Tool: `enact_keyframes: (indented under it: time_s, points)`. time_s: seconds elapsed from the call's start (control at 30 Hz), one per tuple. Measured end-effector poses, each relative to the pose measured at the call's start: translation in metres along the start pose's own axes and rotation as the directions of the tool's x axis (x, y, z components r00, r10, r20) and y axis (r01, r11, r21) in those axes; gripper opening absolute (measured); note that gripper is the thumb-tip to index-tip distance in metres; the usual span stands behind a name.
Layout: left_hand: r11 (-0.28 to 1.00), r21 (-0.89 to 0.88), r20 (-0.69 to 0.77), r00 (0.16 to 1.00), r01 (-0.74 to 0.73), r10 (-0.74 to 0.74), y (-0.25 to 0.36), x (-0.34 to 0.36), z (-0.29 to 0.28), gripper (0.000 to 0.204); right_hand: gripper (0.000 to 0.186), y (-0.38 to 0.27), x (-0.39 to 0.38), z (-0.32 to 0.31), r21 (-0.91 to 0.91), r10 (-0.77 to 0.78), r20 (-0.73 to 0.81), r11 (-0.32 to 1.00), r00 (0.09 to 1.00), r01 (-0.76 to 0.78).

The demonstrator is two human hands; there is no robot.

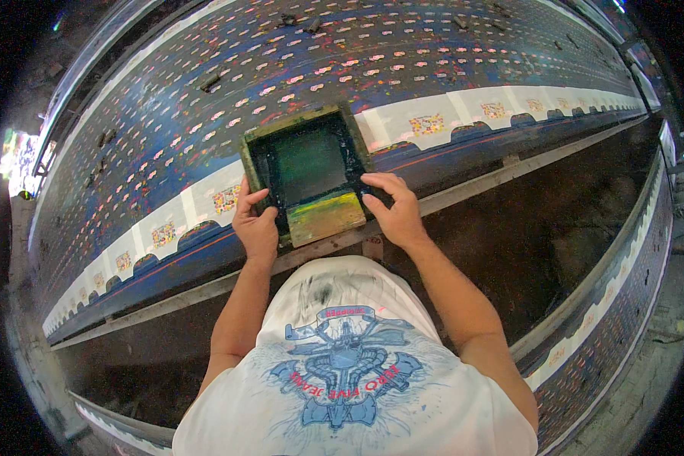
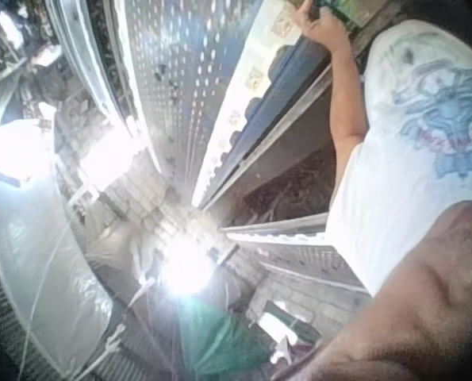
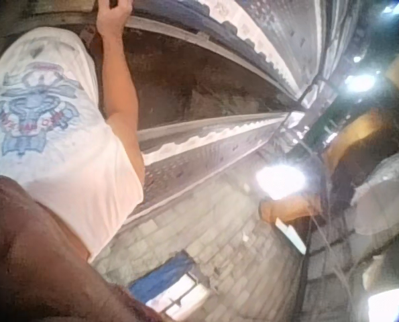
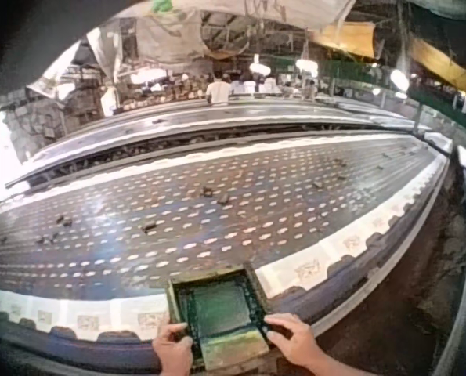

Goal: The person holds a screen printing frame and repeatedly rubs a squeegee across a green ink bed to spread and smooth the ink. The person occasionally lifts and repositions the frame while continuing to work the ink with the squeegee.

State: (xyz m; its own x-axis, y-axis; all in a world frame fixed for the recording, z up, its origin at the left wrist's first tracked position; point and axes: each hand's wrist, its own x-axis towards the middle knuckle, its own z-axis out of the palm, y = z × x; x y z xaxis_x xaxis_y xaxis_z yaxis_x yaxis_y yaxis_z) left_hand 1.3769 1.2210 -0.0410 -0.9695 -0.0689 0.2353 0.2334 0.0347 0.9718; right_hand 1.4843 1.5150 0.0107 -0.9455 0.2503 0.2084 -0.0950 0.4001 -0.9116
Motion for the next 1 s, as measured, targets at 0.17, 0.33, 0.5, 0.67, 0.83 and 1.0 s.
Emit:
enact_keyframes:
  time_s: [0.17,0.33,0.5,0.67,0.83,1.0]
  points:
    - [0.993,-0.105,0.023,0.998,0.057,-0.054,-0.004,-0.008,0.041,0.040,0.039,0.029,0.006,-0.049,0.036,-0.021,0.048,0.999,0.999,0.020]
    - [0.987,-0.104,0.030,0.993,0.119,-0.117,0.006,-0.009,0.052,0.042,0.040,0.045,0.009,-0.068,0.088,-0.088,0.096,0.993,0.992,0.079]
    - [0.989,-0.078,0.016,0.992,0.127,-0.126,0.005,-0.009,0.051,0.042,0.040,0.048,0.010,-0.073,0.077,-0.138,0.122,0.989,0.983,0.129]
    - [0.978,-0.122,0.030,0.986,0.167,-0.164,0.001,-0.009,0.047,0.043,0.038,0.032,0.012,-0.072,-0.092,-0.255,0.111,0.960,0.960,0.266]
    - [0.972,-0.151,0.028,0.984,0.178,-0.176,-0.003,-0.010,0.050,0.042,0.041,0.001,0.015,-0.061,-0.170,-0.411,0.315,0.862,0.855,0.477]
    - [0.978,-0.129,0.019,0.986,0.165,-0.164,-0.003,-0.011,0.052,0.040,0.044,-0.016,0.021,-0.041,-0.249,-0.436,0.512,0.749,0.740,0.614]
